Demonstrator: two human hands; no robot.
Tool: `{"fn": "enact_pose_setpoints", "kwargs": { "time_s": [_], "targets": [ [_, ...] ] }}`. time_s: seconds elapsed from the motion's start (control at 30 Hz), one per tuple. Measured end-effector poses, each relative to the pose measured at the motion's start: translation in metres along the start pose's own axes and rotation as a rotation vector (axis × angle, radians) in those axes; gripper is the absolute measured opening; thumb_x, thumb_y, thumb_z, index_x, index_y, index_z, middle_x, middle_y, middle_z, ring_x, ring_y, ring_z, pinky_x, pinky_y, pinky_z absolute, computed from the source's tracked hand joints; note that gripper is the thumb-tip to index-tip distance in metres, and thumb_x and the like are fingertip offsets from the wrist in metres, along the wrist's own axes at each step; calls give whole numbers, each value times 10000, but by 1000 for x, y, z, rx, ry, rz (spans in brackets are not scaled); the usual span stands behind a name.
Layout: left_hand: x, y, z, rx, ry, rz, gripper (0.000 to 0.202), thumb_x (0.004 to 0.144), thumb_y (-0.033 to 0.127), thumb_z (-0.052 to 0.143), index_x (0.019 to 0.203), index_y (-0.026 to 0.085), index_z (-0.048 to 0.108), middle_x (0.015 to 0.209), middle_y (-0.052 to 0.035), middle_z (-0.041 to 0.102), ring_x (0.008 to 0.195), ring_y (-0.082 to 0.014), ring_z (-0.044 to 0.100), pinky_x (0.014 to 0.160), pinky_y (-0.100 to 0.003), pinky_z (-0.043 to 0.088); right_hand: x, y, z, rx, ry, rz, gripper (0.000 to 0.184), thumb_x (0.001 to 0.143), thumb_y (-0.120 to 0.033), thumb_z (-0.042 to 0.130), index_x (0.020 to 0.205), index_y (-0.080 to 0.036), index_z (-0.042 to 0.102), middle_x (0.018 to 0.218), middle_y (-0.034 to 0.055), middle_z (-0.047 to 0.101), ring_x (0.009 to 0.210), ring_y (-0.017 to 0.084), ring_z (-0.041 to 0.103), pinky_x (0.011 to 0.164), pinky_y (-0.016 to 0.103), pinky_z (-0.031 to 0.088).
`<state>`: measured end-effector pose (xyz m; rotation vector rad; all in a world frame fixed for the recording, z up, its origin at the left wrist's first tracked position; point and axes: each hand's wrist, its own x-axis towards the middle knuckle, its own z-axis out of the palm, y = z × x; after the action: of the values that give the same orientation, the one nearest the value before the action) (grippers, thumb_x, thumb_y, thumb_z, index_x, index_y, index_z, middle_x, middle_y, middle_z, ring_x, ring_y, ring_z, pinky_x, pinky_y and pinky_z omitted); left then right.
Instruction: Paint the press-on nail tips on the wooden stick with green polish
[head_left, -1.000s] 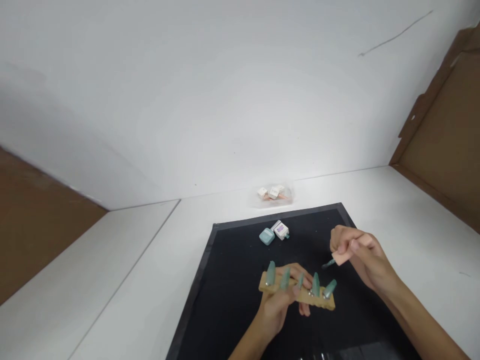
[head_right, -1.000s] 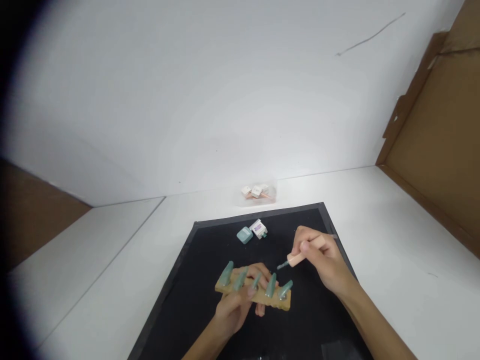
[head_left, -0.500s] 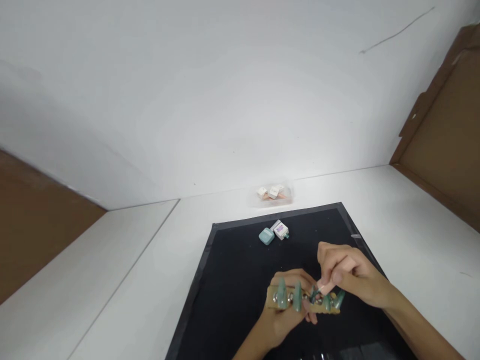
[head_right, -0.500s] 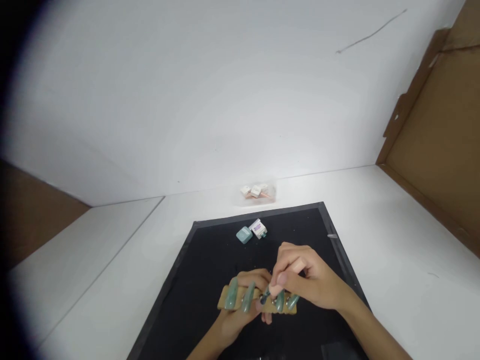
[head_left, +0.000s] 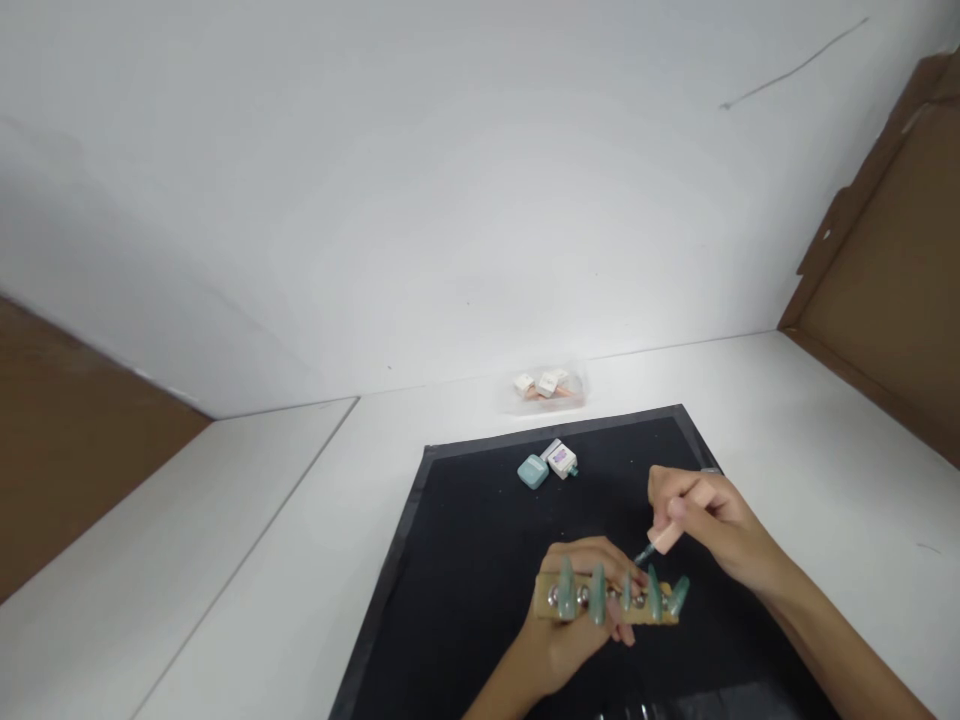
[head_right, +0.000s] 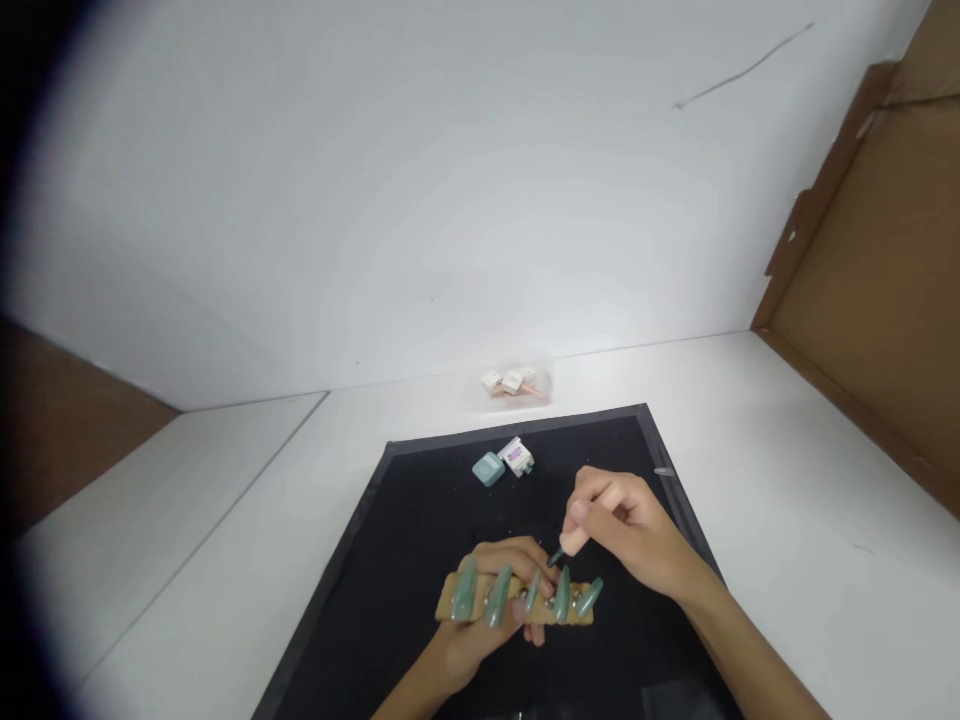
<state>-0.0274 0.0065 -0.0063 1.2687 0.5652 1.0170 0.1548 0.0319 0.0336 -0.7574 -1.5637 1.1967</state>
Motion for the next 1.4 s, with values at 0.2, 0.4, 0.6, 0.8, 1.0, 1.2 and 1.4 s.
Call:
{"fn": "enact_pose_setpoints", "kwargs": {
  "time_s": [0.2,0.4,0.6,0.8,1.0,1.2,1.4],
  "targets": [
    [5,1,-1,215,-15,170,200,758,325,661,680,141,642,733,-89,688,478,-115,596,462,-207,492,-1,-2,3,109,-113,-41,391,859,-502,557,642,-201,680,536,7,553,557,136,453,508,275,344],
    [10,14,2,449,-77,316,80,750,189,585,674,163,591,645,-79,657,581,-162,629,568,-242,510,1,-8,3,-45,-164,-44,388,895,-412,544,611,-189,684,558,30,622,561,136,475,514,285,366],
    [7,11,2,457,-76,328,32,705,136,572,699,163,589,697,-109,684,638,-188,669,599,-243,525,0,-1,-2,-113,-31,-66,376,902,-359,549,588,-193,671,591,34,643,564,134,500,514,283,377],
    [8,16,0,487,-95,358,44,701,141,575,733,153,603,716,-123,690,646,-190,677,620,-245,536,1,-7,0,8,-108,-68,370,896,-432,536,639,-199,664,530,11,592,541,132,470,494,277,347],
    [8,16,-1,554,-102,400,87,709,124,569,779,142,617,736,-126,690,656,-186,681,622,-233,539,2,-8,-1,-76,-151,-87,387,905,-382,536,596,-195,676,553,27,624,557,133,487,526,284,379],
    [3,5,-3,625,-78,519,198,732,121,563,919,142,626,852,-128,710,750,-185,703,665,-222,548,4,-1,-4,-207,177,-3,426,892,-436,530,580,-194,692,635,32,637,595,138,574,564,266,456],
    [3,0,-5,685,-71,554,186,767,124,538,935,148,612,869,-111,707,758,-166,703,659,-210,546,8,13,-1,-334,310,136,266,849,-423,562,793,-207,706,754,41,713,743,194,658,689,295,510]
  ]
}}
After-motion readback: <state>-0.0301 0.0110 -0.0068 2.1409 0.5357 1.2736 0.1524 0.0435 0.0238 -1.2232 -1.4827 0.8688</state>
